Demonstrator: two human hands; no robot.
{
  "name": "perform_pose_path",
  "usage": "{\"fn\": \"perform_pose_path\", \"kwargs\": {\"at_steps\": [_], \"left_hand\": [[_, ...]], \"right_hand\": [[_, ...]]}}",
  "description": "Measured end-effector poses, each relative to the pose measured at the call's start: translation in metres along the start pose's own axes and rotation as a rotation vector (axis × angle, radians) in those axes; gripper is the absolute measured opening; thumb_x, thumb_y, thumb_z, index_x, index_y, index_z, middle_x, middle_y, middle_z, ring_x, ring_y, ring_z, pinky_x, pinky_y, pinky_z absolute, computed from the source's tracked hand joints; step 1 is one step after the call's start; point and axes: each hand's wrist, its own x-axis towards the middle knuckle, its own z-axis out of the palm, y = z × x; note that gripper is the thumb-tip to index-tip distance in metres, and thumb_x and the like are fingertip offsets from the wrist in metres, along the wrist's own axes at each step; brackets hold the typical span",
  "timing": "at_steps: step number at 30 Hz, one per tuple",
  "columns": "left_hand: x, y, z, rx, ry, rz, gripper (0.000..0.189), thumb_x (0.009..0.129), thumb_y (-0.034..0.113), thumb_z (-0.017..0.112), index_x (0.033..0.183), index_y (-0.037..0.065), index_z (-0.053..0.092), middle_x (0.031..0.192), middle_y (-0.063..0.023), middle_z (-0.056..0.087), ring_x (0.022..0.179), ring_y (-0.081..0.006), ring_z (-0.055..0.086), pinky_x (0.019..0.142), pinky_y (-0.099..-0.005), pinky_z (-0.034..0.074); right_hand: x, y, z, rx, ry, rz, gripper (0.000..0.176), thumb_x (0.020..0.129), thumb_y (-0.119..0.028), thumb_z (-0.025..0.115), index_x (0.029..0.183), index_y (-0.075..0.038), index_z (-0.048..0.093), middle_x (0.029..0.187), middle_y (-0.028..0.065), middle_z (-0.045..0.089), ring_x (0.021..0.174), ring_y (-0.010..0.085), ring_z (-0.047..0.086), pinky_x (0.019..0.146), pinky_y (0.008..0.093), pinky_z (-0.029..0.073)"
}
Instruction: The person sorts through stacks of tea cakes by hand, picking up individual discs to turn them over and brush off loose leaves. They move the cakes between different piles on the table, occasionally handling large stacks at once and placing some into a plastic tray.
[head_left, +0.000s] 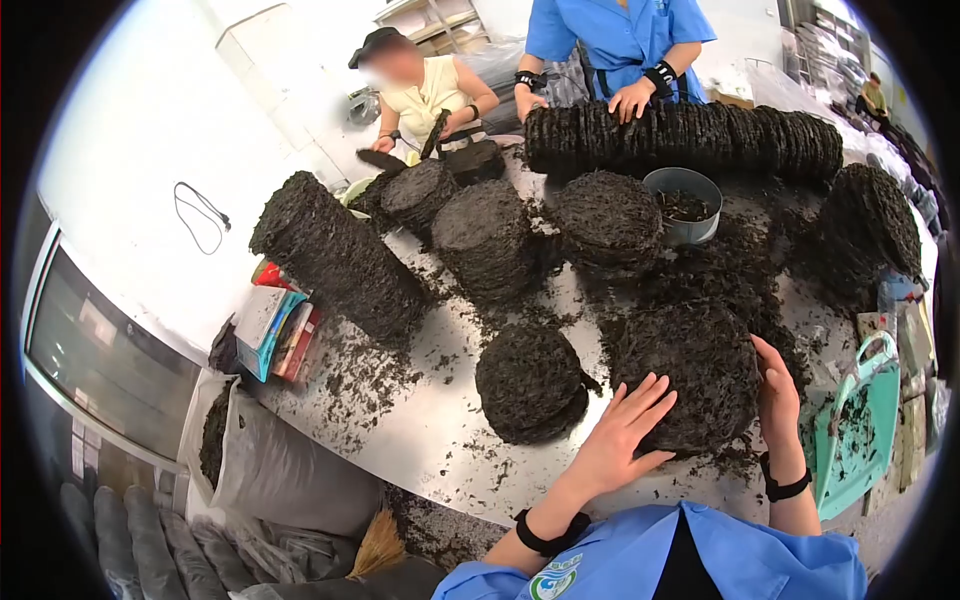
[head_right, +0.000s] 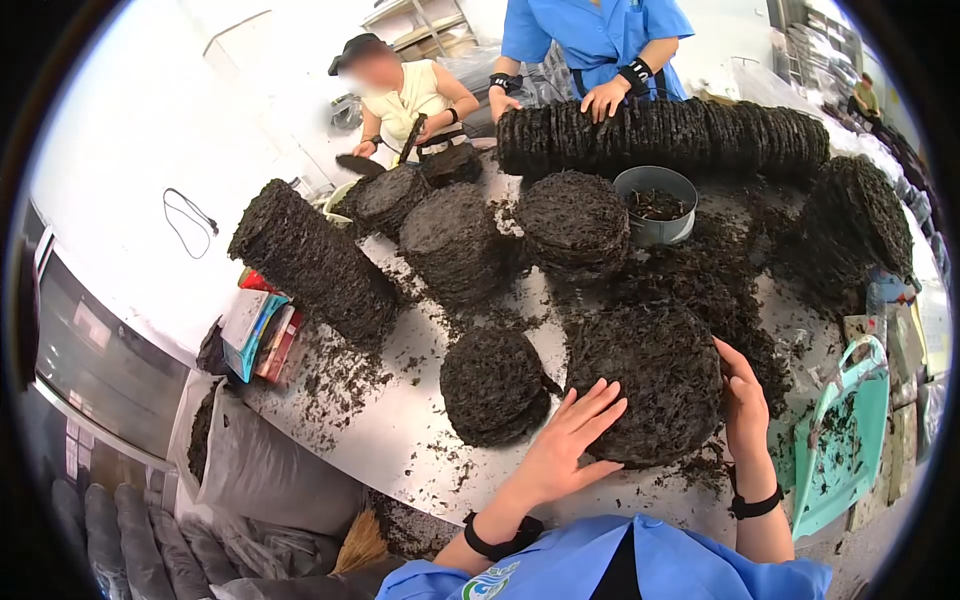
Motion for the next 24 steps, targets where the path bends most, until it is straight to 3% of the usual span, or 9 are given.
{"fn": "perform_pose_path", "kwargs": {"at_steps": [4, 6, 9, 14, 16, 18, 19, 22, 24], "left_hand": [[-0.001, -0.001, -0.005, -0.049, -0.018, 0.003, 0.070, 0.084, 0.034, 0.069, 0.145, 0.012, 0.041, 0.153, -0.0114, 0.033, 0.144, -0.0307, 0.026, 0.116, -0.0531, 0.020], [0.000, 0.003, 0.001, -0.036, 0.003, -0.004, 0.069, 0.084, 0.033, 0.068, 0.144, 0.012, 0.042, 0.153, -0.0119, 0.033, 0.144, -0.0313, 0.025, 0.116, -0.0532, 0.019], [0.000, 0.009, 0.003, -0.015, 0.030, 0.002, 0.068, 0.083, 0.033, 0.069, 0.143, 0.011, 0.044, 0.152, -0.0136, 0.034, 0.143, -0.0324, 0.027, 0.115, -0.0517, 0.022], [-0.016, -0.028, -0.008, -0.285, 0.319, -0.162, 0.063, 0.079, 0.026, 0.073, 0.134, 0.006, 0.050, 0.141, -0.0169, 0.047, 0.133, -0.0342, 0.043, 0.109, -0.0409, 0.036], [-0.030, -0.059, -0.012, 0.126, 0.346, -0.315, 0.070, 0.074, 0.025, 0.078, 0.134, 0.005, 0.048, 0.145, -0.0182, 0.041, 0.138, -0.0357, 0.035, 0.111, -0.0488, 0.031], [-0.052, -0.072, -0.006, 0.561, 0.137, -0.643, 0.081, 0.068, 0.029, 0.083, 0.136, 0.007, 0.045, 0.151, -0.0203, 0.029, 0.142, -0.0387, 0.022, 0.110, -0.0619, 0.024], [-0.073, -0.091, 0.003, 0.590, 0.025, -0.722, 0.086, 0.065, 0.033, 0.084, 0.137, 0.009, 0.042, 0.154, -0.0219, 0.020, 0.144, -0.0408, 0.013, 0.106, -0.0704, 0.019], [-0.098, -0.098, 0.008, 0.488, 0.071, -0.742, 0.074, 0.067, 0.028, 0.083, 0.128, 0.009, 0.046, 0.151, -0.0218, 0.027, 0.144, -0.0384, 0.019, 0.107, -0.0692, 0.020], [-0.106, -0.094, 0.011, 0.473, 0.077, -0.732, 0.070, 0.068, 0.026, 0.083, 0.125, 0.009, 0.047, 0.151, -0.0212, 0.028, 0.143, -0.0383, 0.021, 0.107, -0.0687, 0.020]], "right_hand": [[-0.002, 0.010, 0.002, -0.055, -0.058, -0.052, 0.068, 0.085, -0.036, 0.057, 0.141, -0.001, 0.042, 0.144, 0.0096, 0.044, 0.137, 0.0220, 0.036, 0.114, 0.0358, 0.024], [-0.004, 0.012, 0.009, 0.103, -0.039, -0.109, 0.059, 0.083, -0.011, 0.048, 0.141, -0.002, 0.043, 0.141, 0.0082, 0.047, 0.135, 0.0202, 0.039, 0.115, 0.0351, 0.023], [-0.008, 0.025, -0.005, 0.176, -0.047, 0.084, 0.068, 0.085, -0.028, 0.058, 0.144, -0.001, 0.038, 0.143, 0.0092, 0.045, 0.135, 0.0215, 0.039, 0.113, 0.0354, 0.027], [-0.008, 0.018, -0.007, 0.036, 0.068, -0.074, 0.055, 0.084, -0.015, 0.055, 0.136, 0.000, 0.045, 0.140, 0.0108, 0.047, 0.131, 0.0227, 0.043, 0.111, 0.0362, 0.029], [-0.013, 0.008, -0.001, 0.022, 0.180, -0.100, 0.049, 0.082, -0.004, 0.051, 0.131, 0.001, 0.049, 0.138, 0.0121, 0.048, 0.128, 0.0231, 0.046, 0.110, 0.0365, 0.031], [-0.022, -0.004, 0.004, -0.289, 0.242, -0.396, 0.038, 0.081, -0.006, 0.053, 0.119, 0.001, 0.054, 0.130, 0.0153, 0.053, 0.124, 0.0259, 0.048, 0.109, 0.0378, 0.031], [-0.028, -0.016, 0.012, -0.366, 0.162, -0.465, 0.031, 0.081, -0.011, 0.058, 0.109, 0.001, 0.055, 0.122, 0.0174, 0.055, 0.121, 0.0277, 0.049, 0.106, 0.0399, 0.033], [-0.029, -0.050, 0.037, -0.773, -0.294, -0.576, 0.037, 0.072, -0.010, 0.068, 0.107, -0.003, 0.059, 0.118, 0.0159, 0.059, 0.119, 0.0345, 0.053, 0.106, 0.0488, 0.036], [-0.019, -0.042, 0.043, -0.848, -0.261, -0.568, 0.039, 0.070, -0.011, 0.070, 0.107, -0.004, 0.060, 0.118, 0.0155, 0.059, 0.118, 0.0348, 0.053, 0.106, 0.0504, 0.035]]}}
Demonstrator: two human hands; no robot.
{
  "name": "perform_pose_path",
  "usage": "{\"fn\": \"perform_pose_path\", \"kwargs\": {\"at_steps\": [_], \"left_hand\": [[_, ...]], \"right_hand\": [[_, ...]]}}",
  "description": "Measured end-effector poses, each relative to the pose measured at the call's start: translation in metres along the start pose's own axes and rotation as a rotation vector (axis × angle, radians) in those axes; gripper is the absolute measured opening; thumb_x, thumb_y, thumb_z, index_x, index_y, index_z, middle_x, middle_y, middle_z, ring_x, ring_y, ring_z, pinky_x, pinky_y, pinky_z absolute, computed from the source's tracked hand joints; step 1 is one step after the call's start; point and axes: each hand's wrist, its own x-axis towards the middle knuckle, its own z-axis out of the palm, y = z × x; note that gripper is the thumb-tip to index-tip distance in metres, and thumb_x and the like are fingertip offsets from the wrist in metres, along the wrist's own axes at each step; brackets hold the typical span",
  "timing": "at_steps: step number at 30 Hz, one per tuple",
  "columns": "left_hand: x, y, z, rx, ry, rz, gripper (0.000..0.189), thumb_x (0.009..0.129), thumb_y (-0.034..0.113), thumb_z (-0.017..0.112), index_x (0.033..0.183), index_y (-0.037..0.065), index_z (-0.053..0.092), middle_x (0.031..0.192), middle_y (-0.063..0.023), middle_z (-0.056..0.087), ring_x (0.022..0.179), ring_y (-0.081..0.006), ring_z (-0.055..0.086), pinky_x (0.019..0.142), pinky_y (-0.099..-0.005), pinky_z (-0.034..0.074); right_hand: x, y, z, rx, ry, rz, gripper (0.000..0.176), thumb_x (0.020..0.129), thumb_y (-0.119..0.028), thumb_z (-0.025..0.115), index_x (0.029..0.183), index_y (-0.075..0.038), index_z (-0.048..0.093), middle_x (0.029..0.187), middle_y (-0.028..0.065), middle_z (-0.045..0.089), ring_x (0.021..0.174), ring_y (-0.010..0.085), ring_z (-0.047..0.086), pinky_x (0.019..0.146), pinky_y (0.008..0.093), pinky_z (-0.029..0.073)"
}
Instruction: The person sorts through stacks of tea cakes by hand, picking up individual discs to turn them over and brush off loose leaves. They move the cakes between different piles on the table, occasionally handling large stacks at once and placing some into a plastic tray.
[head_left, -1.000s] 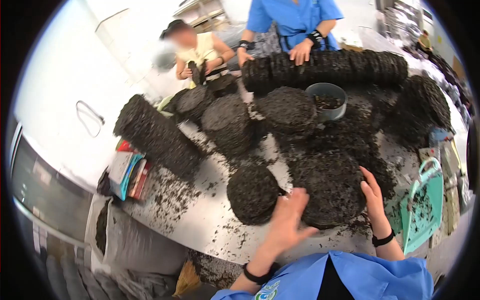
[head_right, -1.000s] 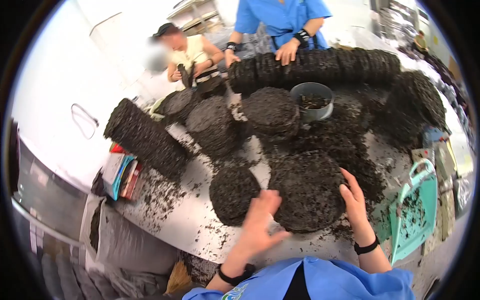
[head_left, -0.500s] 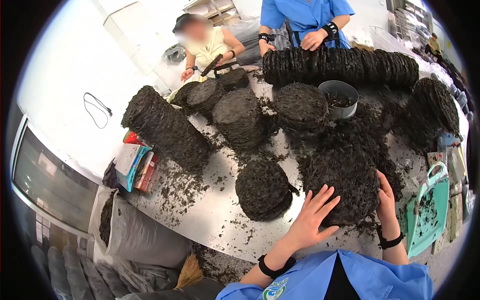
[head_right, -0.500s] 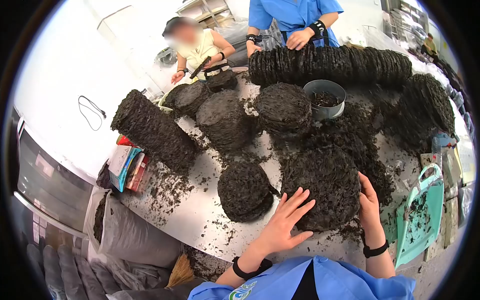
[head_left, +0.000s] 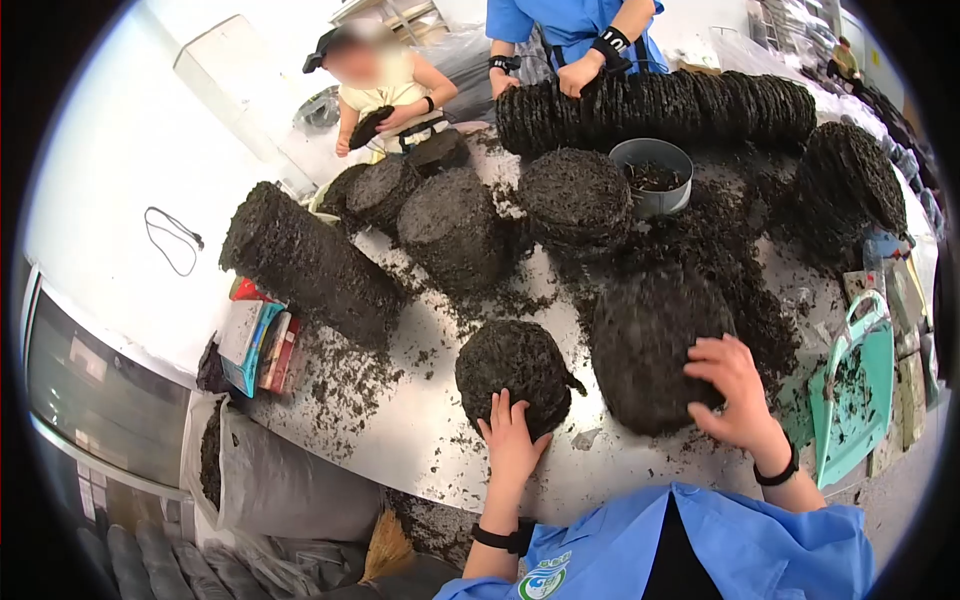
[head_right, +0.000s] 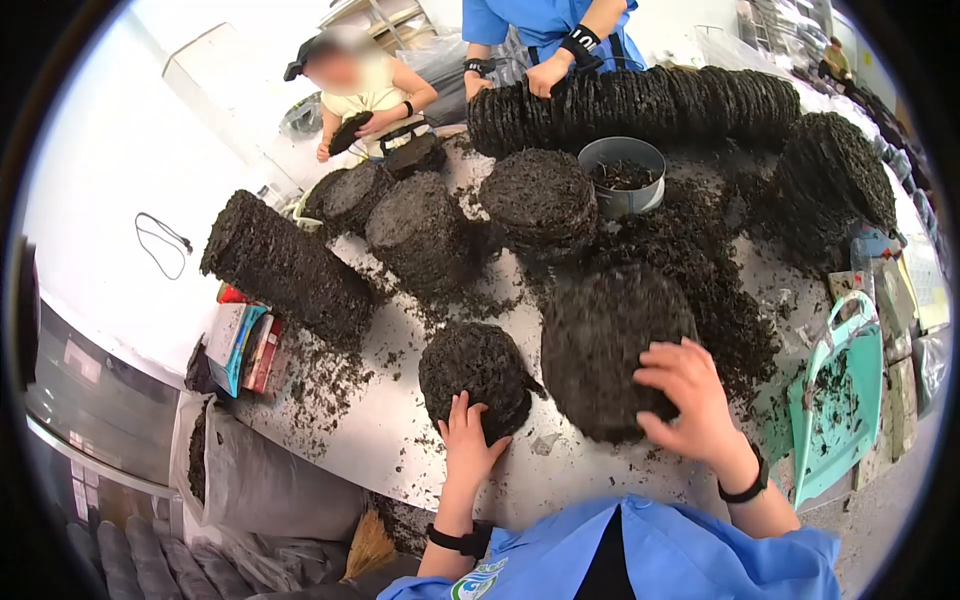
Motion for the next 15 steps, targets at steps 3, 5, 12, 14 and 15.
{"fn": "perform_pose_path", "kwargs": {"at_steps": [3, 5, 12, 14, 15], "left_hand": [[-0.018, -0.007, -0.003, -0.033, 0.006, 0.004, 0.064, 0.069, 0.023, 0.082, 0.122, 0.009, 0.048, 0.151, -0.0201, 0.029, 0.143, -0.0377, 0.024, 0.107, -0.0675, 0.021], [-0.032, -0.010, -0.006, -0.047, -0.014, 0.009, 0.063, 0.070, 0.022, 0.081, 0.122, 0.009, 0.048, 0.151, -0.0196, 0.029, 0.143, -0.0373, 0.023, 0.108, -0.0670, 0.021], [-0.066, -0.014, -0.006, -0.106, -0.031, 0.083, 0.062, 0.070, 0.020, 0.081, 0.122, 0.008, 0.049, 0.151, -0.0190, 0.031, 0.143, -0.0372, 0.023, 0.108, -0.0677, 0.021], [-0.070, -0.014, -0.005, -0.121, -0.023, 0.095, 0.062, 0.070, 0.020, 0.081, 0.122, 0.008, 0.049, 0.151, -0.0191, 0.031, 0.143, -0.0373, 0.023, 0.107, -0.0679, 0.020], [-0.071, -0.013, -0.005, -0.128, -0.022, 0.099, 0.062, 0.070, 0.020, 0.080, 0.122, 0.008, 0.048, 0.151, -0.0192, 0.031, 0.143, -0.0374, 0.023, 0.107, -0.0679, 0.020]], "right_hand": [[0.014, -0.008, 0.007, -0.180, 0.156, -0.068, 0.037, 0.068, -0.010, 0.075, 0.103, -0.006, 0.063, 0.115, 0.0124, 0.062, 0.112, 0.0312, 0.057, 0.099, 0.0500, 0.042], [0.019, -0.024, 0.019, 0.019, 0.120, -0.221, 0.029, 0.072, -0.007, 0.073, 0.100, -0.006, 0.064, 0.108, 0.0093, 0.065, 0.100, 0.0289, 0.063, 0.087, 0.0439, 0.050], [-0.005, -0.026, 0.174, 0.287, -0.358, -0.102, 0.011, 0.082, -0.012, 0.066, 0.093, -0.008, 0.068, 0.090, 0.0087, 0.064, 0.080, 0.0273, 0.065, 0.068, 0.0378, 0.054], [-0.010, -0.014, 0.198, 0.178, -0.335, -0.089, 0.011, 0.082, -0.014, 0.065, 0.092, -0.008, 0.068, 0.087, 0.0082, 0.063, 0.079, 0.0276, 0.065, 0.066, 0.0389, 0.053], [-0.013, -0.011, 0.203, 0.144, -0.331, -0.084, 0.010, 0.082, -0.014, 0.064, 0.089, -0.008, 0.067, 0.086, 0.0073, 0.062, 0.078, 0.0278, 0.065, 0.065, 0.0394, 0.053]]}}
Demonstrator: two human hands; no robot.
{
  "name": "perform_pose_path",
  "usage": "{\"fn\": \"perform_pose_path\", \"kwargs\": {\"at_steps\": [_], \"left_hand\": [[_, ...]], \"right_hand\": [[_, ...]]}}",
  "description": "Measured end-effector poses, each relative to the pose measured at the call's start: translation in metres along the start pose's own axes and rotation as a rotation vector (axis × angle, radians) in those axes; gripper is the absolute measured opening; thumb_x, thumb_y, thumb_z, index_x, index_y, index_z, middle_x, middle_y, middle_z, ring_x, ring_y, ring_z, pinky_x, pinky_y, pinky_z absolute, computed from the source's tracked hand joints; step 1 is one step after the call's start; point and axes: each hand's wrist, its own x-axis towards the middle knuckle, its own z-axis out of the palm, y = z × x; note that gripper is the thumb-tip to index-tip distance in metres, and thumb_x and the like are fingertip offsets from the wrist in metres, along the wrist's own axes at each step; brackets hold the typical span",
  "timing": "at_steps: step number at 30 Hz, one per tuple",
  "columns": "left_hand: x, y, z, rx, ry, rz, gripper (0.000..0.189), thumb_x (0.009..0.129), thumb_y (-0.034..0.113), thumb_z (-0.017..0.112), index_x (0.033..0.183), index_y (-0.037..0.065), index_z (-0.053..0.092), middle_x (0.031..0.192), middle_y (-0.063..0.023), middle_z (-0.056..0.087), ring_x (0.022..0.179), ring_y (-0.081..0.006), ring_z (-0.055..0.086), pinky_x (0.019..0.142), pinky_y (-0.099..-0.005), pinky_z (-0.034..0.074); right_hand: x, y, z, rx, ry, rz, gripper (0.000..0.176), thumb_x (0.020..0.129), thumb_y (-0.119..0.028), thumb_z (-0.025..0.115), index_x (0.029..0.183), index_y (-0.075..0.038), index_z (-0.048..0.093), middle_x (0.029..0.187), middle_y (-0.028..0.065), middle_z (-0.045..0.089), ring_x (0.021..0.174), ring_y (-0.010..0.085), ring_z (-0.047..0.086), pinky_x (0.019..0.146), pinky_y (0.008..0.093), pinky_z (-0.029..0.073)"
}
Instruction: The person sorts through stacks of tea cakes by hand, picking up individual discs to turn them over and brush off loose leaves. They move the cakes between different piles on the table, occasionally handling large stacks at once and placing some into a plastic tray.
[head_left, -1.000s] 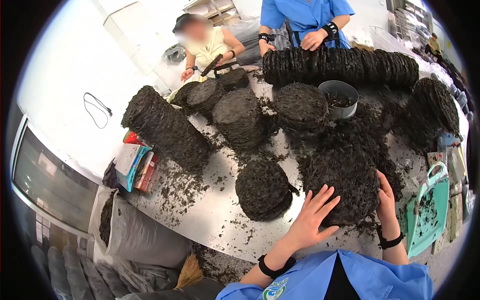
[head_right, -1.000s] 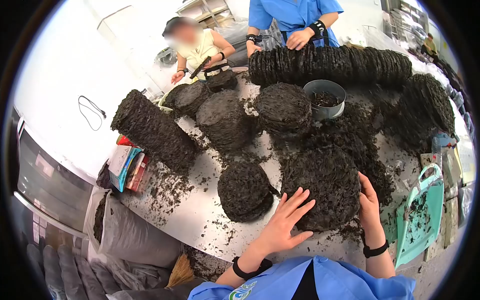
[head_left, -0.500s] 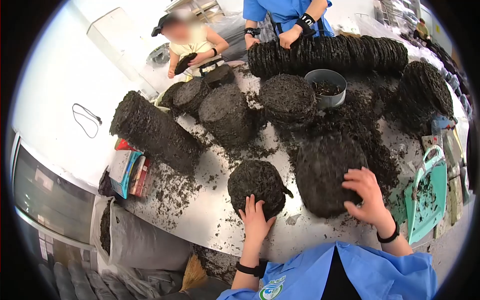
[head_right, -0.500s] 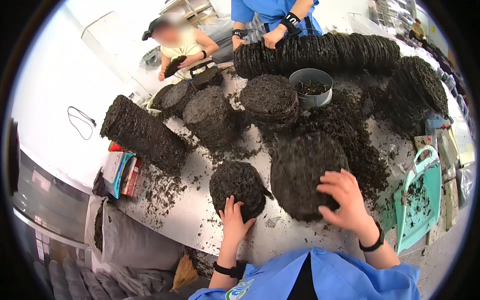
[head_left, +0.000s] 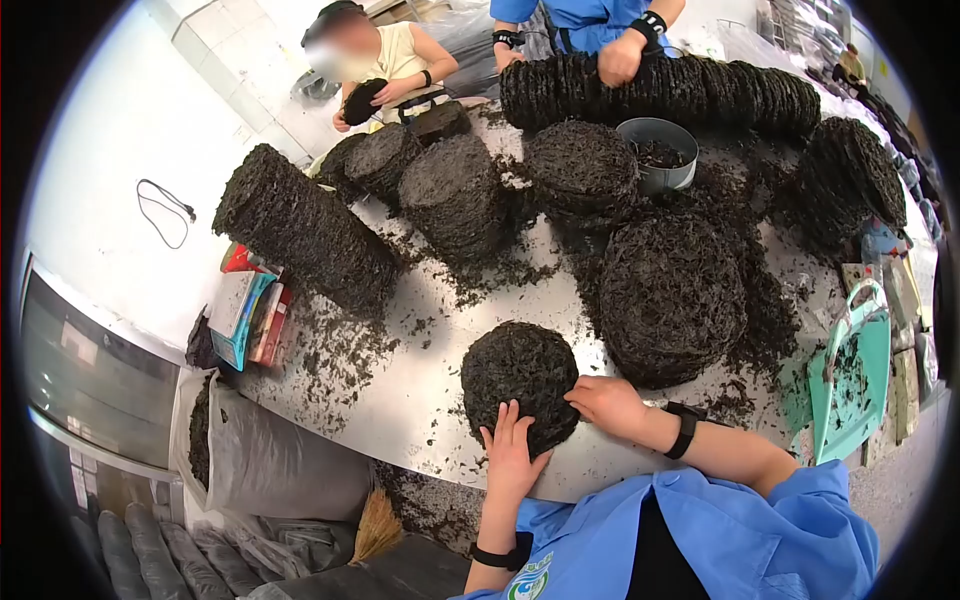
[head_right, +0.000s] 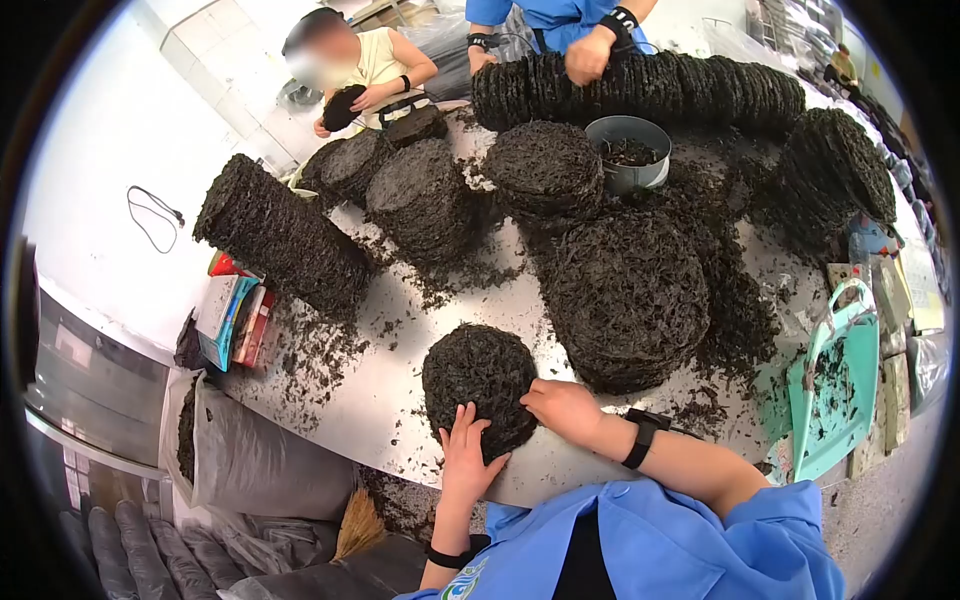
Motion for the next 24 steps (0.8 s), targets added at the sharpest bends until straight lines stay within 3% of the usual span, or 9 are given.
{"fn": "perform_pose_path", "kwargs": {"at_steps": [5, 10, 13, 15, 17, 19, 21, 23, 24], "left_hand": [[0.001, 0.001, 0.000, -0.005, -0.013, 0.025, 0.062, 0.071, 0.019, 0.080, 0.123, 0.007, 0.048, 0.151, -0.0193, 0.031, 0.143, -0.0378, 0.023, 0.107, -0.0680, 0.020], [0.007, -0.006, 0.000, 0.018, -0.043, 0.033, 0.063, 0.071, 0.020, 0.079, 0.124, 0.008, 0.047, 0.150, -0.0173, 0.033, 0.143, -0.0363, 0.024, 0.108, -0.0685, 0.019], [0.017, -0.009, -0.005, 0.023, -0.070, 0.041, 0.064, 0.070, 0.020, 0.079, 0.125, 0.009, 0.047, 0.150, -0.0155, 0.032, 0.143, -0.0352, 0.024, 0.109, -0.0678, 0.018], [0.033, -0.010, -0.014, 0.035, -0.097, 0.065, 0.064, 0.069, 0.019, 0.080, 0.124, 0.009, 0.048, 0.150, -0.0154, 0.033, 0.142, -0.0354, 0.025, 0.110, -0.0654, 0.021], [0.057, -0.015, -0.022, 0.076, -0.163, 0.086, 0.063, 0.069, 0.019, 0.080, 0.122, 0.009, 0.049, 0.149, -0.0152, 0.035, 0.143, -0.0347, 0.025, 0.109, -0.0645, 0.023], [0.083, -0.023, -0.025, 0.150, -0.204, 0.092, 0.063, 0.068, 0.020, 0.081, 0.121, 0.009, 0.049, 0.149, -0.0157, 0.035, 0.143, -0.0350, 0.024, 0.109, -0.0638, 0.024], [0.101, 0.000, -0.042, 0.353, -0.195, 0.102, 0.070, 0.071, 0.025, 0.080, 0.130, 0.006, 0.047, 0.150, -0.0176, 0.033, 0.143, -0.0337, 0.024, 0.109, -0.0625, 0.024], [0.116, 0.035, -0.058, 0.170, -0.068, 0.283, 0.069, 0.076, 0.027, 0.076, 0.133, 0.004, 0.045, 0.149, -0.0180, 0.035, 0.142, -0.0344, 0.027, 0.111, -0.0595, 0.024], [0.123, 0.054, -0.062, 0.039, -0.028, 0.402, 0.067, 0.076, 0.025, 0.075, 0.133, 0.004, 0.046, 0.147, -0.0184, 0.037, 0.141, -0.0349, 0.029, 0.112, -0.0558, 0.025]], "right_hand": [[0.009, 0.002, 0.003, -0.164, -0.102, 0.074, 0.006, 0.079, -0.015, 0.064, 0.081, -0.009, 0.065, 0.084, 0.0053, 0.061, 0.077, 0.0276, 0.064, 0.065, 0.0401, 0.053], [0.014, -0.009, -0.013, 0.031, -0.138, 0.190, 0.007, 0.078, -0.018, 0.064, 0.078, -0.011, 0.062, 0.081, 0.0054, 0.061, 0.077, 0.0266, 0.064, 0.064, 0.0405, 0.052], [-0.008, -0.036, -0.052, 0.127, -0.078, 0.177, 0.008, 0.078, -0.016, 0.065, 0.078, -0.010, 0.061, 0.078, 0.0054, 0.062, 0.072, 0.0267, 0.065, 0.061, 0.0391, 0.051], [-0.032, -0.045, -0.095, 0.267, -0.163, 0.204, 0.007, 0.078, -0.015, 0.066, 0.077, -0.010, 0.062, 0.075, 0.0054, 0.065, 0.069, 0.0256, 0.065, 0.060, 0.0355, 0.051], [-0.062, -0.052, -0.147, 0.354, -0.151, 0.314, 0.007, 0.079, -0.010, 0.069, 0.078, -0.005, 0.065, 0.070, 0.0069, 0.065, 0.064, 0.0198, 0.065, 0.059, 0.0313, 0.051], [-0.093, -0.060, -0.207, 0.466, -0.052, 0.379, 0.011, 0.080, -0.005, 0.069, 0.071, -0.004, 0.062, 0.074, 0.0078, 0.068, 0.069, 0.0170, 0.067, 0.061, 0.0300, 0.051], [-0.146, -0.046, -0.257, 0.498, 0.177, 0.382, 0.012, 0.079, 0.000, 0.070, 0.070, -0.002, 0.062, 0.074, 0.0073, 0.068, 0.069, 0.0150, 0.066, 0.059, 0.0291, 0.050], [-0.217, -0.017, -0.296, 0.766, 0.493, 0.487, 0.010, 0.074, 0.001, 0.072, 0.074, -0.003, 0.063, 0.079, 0.0063, 0.069, 0.076, 0.0169, 0.067, 0.064, 0.0294, 0.050], [-0.232, -0.012, -0.306, 0.248, 0.583, 0.731, 0.012, 0.072, 0.002, 0.072, 0.079, -0.003, 0.063, 0.084, 0.0065, 0.069, 0.081, 0.0179, 0.066, 0.068, 0.0305, 0.050]]}}
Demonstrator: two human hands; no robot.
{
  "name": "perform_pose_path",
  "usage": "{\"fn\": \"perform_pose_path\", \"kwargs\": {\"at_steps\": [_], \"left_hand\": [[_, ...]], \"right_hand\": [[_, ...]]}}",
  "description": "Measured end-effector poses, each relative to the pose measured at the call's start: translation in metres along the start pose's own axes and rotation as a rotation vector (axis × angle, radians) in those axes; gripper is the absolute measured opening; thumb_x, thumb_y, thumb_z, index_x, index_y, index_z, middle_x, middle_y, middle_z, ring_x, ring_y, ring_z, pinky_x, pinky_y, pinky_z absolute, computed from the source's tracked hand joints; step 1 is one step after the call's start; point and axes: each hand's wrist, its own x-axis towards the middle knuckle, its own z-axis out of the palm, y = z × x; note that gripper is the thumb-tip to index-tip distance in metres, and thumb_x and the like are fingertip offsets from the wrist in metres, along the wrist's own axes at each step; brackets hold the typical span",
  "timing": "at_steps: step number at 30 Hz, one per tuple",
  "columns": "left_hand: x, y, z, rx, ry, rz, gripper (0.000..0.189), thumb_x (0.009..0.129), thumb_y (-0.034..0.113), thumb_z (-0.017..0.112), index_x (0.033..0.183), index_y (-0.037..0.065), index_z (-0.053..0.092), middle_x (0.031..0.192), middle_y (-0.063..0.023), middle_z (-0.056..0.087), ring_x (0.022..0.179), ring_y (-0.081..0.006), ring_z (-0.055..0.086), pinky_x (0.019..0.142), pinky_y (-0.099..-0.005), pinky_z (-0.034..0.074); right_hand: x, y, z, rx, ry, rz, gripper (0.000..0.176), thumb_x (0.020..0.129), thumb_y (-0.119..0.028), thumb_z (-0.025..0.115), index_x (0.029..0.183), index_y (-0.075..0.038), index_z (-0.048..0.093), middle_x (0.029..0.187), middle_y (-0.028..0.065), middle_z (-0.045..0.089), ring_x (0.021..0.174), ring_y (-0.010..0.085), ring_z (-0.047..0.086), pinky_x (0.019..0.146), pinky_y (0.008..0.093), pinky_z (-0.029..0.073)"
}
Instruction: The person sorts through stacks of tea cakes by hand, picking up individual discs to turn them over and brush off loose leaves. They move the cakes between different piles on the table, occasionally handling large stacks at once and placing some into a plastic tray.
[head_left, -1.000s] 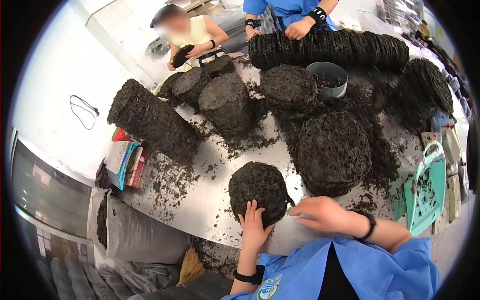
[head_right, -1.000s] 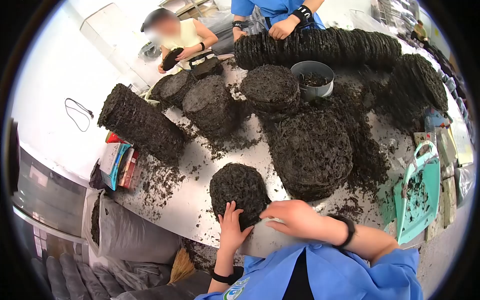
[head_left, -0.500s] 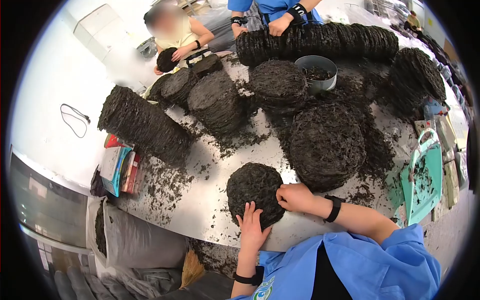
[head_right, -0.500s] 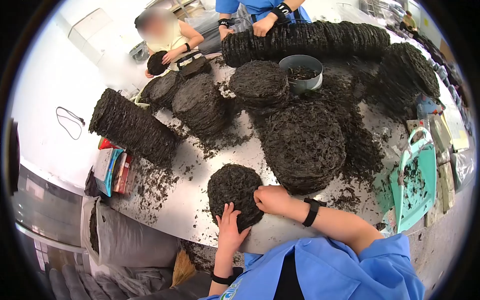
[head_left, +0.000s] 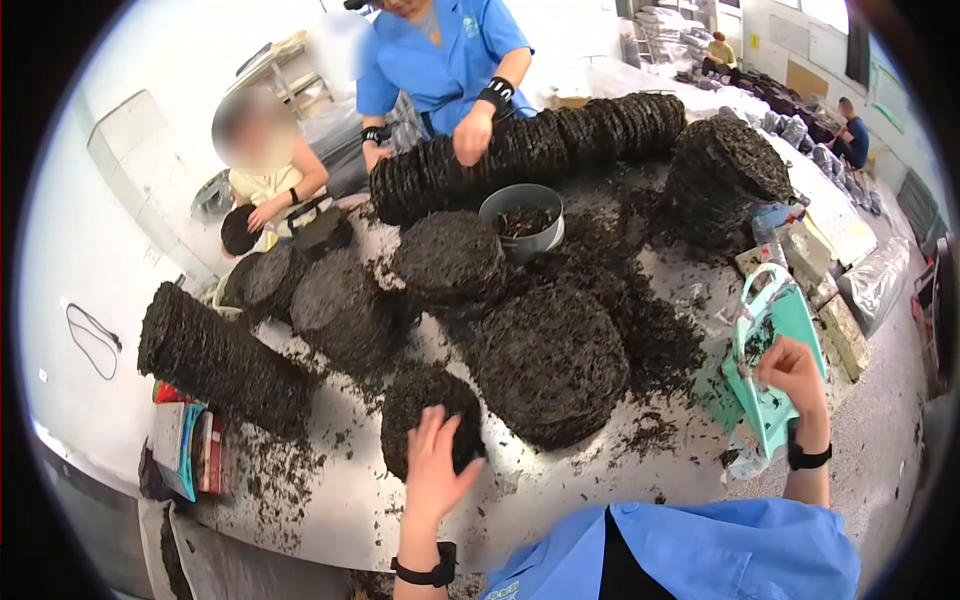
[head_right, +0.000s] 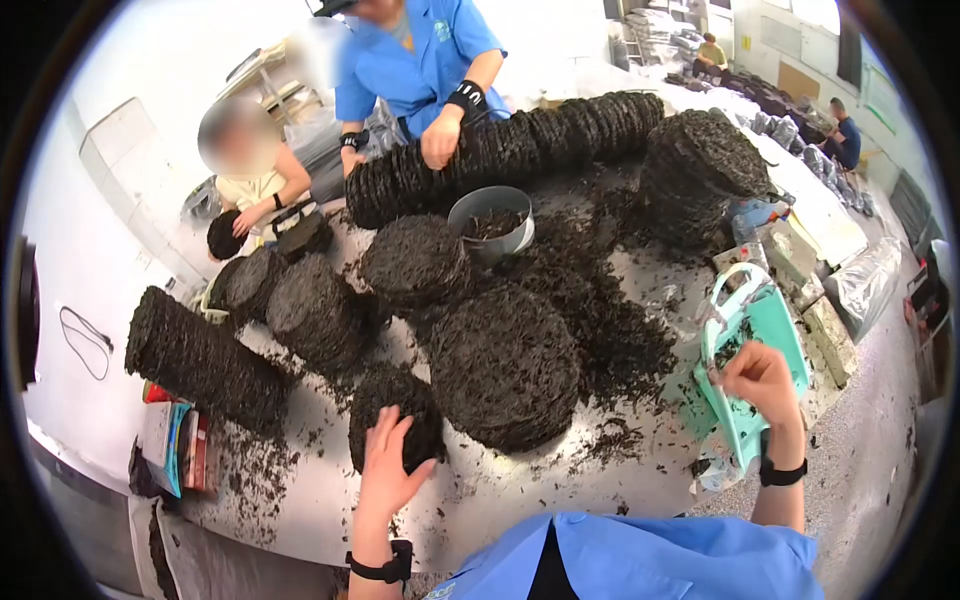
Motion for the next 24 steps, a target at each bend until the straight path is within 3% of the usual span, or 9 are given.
{"fn": "perform_pose_path", "kwargs": {"at_steps": [2, 5, 11, 15, 18, 20, 21, 23, 24], "left_hand": [[0.026, 0.037, -0.007, -0.154, 0.093, 0.212, 0.060, 0.079, 0.024, 0.073, 0.130, 0.003, 0.050, 0.143, -0.0179, 0.044, 0.137, -0.0354, 0.037, 0.113, -0.0497, 0.027], [0.061, 0.097, 0.002, -0.184, 0.081, 0.367, 0.061, 0.085, 0.031, 0.068, 0.135, 0.002, 0.047, 0.144, -0.0160, 0.043, 0.137, -0.0333, 0.037, 0.113, -0.0487, 0.028], [0.066, 0.104, 0.014, -0.179, -0.013, 0.347, 0.053, 0.086, 0.020, 0.063, 0.134, 0.004, 0.050, 0.142, -0.0144, 0.047, 0.136, -0.0322, 0.039, 0.112, -0.0485, 0.032], [0.061, 0.098, 0.015, -0.176, 0.156, 0.315, 0.048, 0.084, 0.007, 0.056, 0.132, 0.005, 0.052, 0.139, -0.0136, 0.051, 0.132, -0.0332, 0.045, 0.110, -0.0466, 0.034], [0.058, 0.067, -0.001, -0.388, 0.598, 0.003, 0.039, 0.100, 0.019, 0.042, 0.130, -0.004, 0.051, 0.126, -0.0179, 0.059, 0.117, -0.0253, 0.056, 0.100, -0.0364, 0.042], [0.039, -0.013, 0.029, -0.569, 0.905, -0.462, 0.053, 0.102, 0.031, 0.047, 0.140, -0.004, 0.037, 0.130, -0.0127, 0.053, 0.113, -0.0220, 0.053, 0.095, -0.0369, 0.044], [0.040, 0.000, 0.004, -0.926, 0.987, -0.591, 0.048, 0.102, 0.032, 0.048, 0.135, -0.002, 0.044, 0.121, -0.0134, 0.057, 0.104, -0.0201, 0.055, 0.087, -0.0338, 0.047], [0.011, -0.057, 0.010, -1.193, 0.846, -0.534, 0.052, 0.101, 0.030, 0.049, 0.140, -0.002, 0.038, 0.132, -0.0142, 0.049, 0.115, -0.0228, 0.052, 0.094, -0.0389, 0.046], [-0.002, -0.065, 0.006, -1.074, 0.646, -0.697, 0.052, 0.099, 0.027, 0.051, 0.139, -0.003, 0.038, 0.133, -0.0168, 0.048, 0.118, -0.0261, 0.051, 0.098, -0.0403, 0.044]], "right_hand": [[-0.004, -0.006, 0.000, -1.147, 0.438, -0.037, 0.029, 0.069, 0.001, 0.067, 0.098, -0.004, 0.062, 0.097, 0.0064, 0.067, 0.094, 0.0189, 0.064, 0.079, 0.0339, 0.049], [0.022, -0.009, 0.052, 0.173, -0.030, -0.062, 0.040, 0.081, -0.005, 0.064, 0.120, -0.003, 0.058, 0.118, 0.0073, 0.062, 0.111, 0.0163, 0.058, 0.095, 0.0323, 0.045], [0.108, 0.015, 0.150, 0.415, -0.160, -0.058, 0.040, 0.096, -0.013, 0.049, 0.135, -0.001, 0.048, 0.133, 0.0109, 0.054, 0.126, 0.0215, 0.048, 0.107, 0.0343, 0.035], [0.111, -0.001, 0.185, 0.376, -0.240, -0.170, 0.045, 0.098, -0.015, 0.045, 0.141, -0.001, 0.040, 0.137, 0.0098, 0.049, 0.128, 0.0203, 0.044, 0.109, 0.0329, 0.030], [0.109, 0.006, 0.191, 0.322, -0.224, -0.136, 0.048, 0.096, -0.016, 0.051, 0.141, -0.003, 0.039, 0.139, 0.0114, 0.047, 0.129, 0.0223, 0.044, 0.107, 0.0347, 0.034], [0.107, 0.013, 0.192, 0.338, -0.176, -0.104, 0.050, 0.094, -0.014, 0.056, 0.140, -0.003, 0.041, 0.140, 0.0133, 0.047, 0.130, 0.0241, 0.044, 0.103, 0.0361, 0.039], [0.105, 0.015, 0.191, 0.339, -0.178, -0.096, 0.050, 0.094, -0.014, 0.056, 0.140, -0.003, 0.041, 0.140, 0.0133, 0.047, 0.130, 0.0241, 0.044, 0.103, 0.0361, 0.039], [0.103, 0.017, 0.187, 0.377, -0.203, -0.048, 0.049, 0.094, -0.014, 0.056, 0.139, -0.003, 0.042, 0.139, 0.0132, 0.048, 0.129, 0.0237, 0.046, 0.104, 0.0355, 0.039], [0.102, 0.015, 0.186, 0.382, -0.197, -0.047, 0.048, 0.094, -0.014, 0.055, 0.139, -0.002, 0.042, 0.138, 0.0133, 0.049, 0.128, 0.0235, 0.046, 0.103, 0.0353, 0.039]]}}
